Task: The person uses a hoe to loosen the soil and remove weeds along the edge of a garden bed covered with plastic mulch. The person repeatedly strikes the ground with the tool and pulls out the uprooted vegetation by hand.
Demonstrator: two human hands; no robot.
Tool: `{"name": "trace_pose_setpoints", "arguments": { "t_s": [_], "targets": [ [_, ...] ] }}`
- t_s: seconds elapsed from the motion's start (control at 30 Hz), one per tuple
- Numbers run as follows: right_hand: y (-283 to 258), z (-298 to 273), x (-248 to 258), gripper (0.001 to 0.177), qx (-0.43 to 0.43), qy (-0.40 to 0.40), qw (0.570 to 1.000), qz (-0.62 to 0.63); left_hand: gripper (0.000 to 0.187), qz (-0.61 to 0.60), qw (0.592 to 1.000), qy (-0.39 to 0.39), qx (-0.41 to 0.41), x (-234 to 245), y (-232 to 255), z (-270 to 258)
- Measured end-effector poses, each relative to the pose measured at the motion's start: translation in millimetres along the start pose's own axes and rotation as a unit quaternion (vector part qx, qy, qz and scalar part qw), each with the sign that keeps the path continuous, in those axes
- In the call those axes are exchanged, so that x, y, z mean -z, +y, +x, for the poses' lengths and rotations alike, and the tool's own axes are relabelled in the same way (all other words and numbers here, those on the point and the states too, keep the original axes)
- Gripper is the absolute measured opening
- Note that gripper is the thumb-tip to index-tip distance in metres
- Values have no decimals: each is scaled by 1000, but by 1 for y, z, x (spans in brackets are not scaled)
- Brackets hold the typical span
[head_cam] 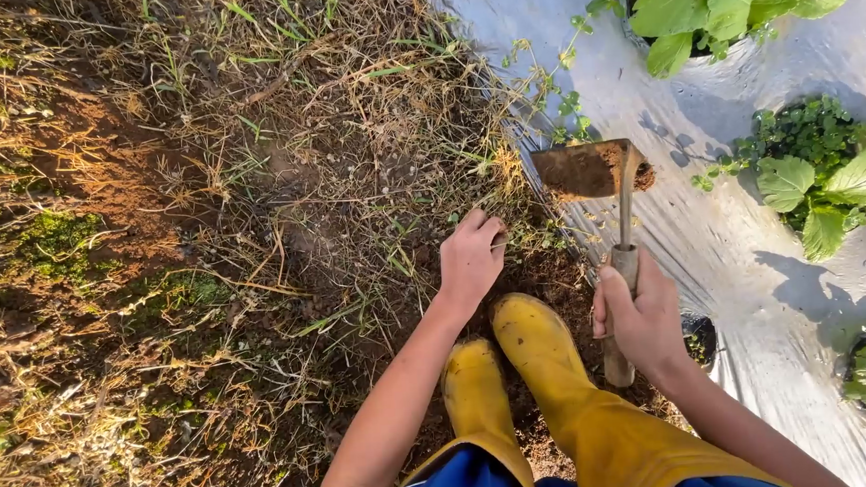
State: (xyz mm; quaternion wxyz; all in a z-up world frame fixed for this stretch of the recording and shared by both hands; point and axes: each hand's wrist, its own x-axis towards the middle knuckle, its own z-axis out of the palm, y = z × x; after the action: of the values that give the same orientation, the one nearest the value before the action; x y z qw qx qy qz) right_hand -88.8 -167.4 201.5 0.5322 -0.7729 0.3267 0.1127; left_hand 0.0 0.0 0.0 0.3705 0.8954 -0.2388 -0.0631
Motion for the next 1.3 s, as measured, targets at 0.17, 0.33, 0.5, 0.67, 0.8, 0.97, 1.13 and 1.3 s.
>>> {"name": "trace_pose_setpoints", "arguments": {
  "t_s": [0.17, 0.33, 0.5, 0.67, 0.8, 0.97, 1.13, 1.3],
  "targets": [
    [2, 2, -5, 20, -32, -37, 999, -8, 10, 0, 1000, -11, -4, 1, 0, -1],
    [3, 0, 0, 21, -20, -15, 999, 21, 11, -6, 1000, -12, 2, -3, -3, -6],
    [12, -1, -7, 28, -24, -53, 998, 11, 10, -16, 1000, -16, 13, 5, 1, -1],
    [15, -4, -7, 29, 0, -55, 997, 56, 12, -15, 999, -26, 18, 9, 4, -6],
    [14, -3, -1, 25, 11, -34, 996, 79, 20, -25, 999, -25, 21, 12, 8, -5],
    [2, -4, -4, 26, -9, -42, 999, 20, 22, -38, 999, -25, 26, 7, 1, -6],
    [-1, -6, -3, 40, -2, -72, 997, 8, 23, -26, 999, -27, 30, 4, 2, -8],
    [18, -2, 3, 27, 20, -48, 997, 65, 31, 29, 999, 1, -14, 9, 7, -10]
  ]
}}
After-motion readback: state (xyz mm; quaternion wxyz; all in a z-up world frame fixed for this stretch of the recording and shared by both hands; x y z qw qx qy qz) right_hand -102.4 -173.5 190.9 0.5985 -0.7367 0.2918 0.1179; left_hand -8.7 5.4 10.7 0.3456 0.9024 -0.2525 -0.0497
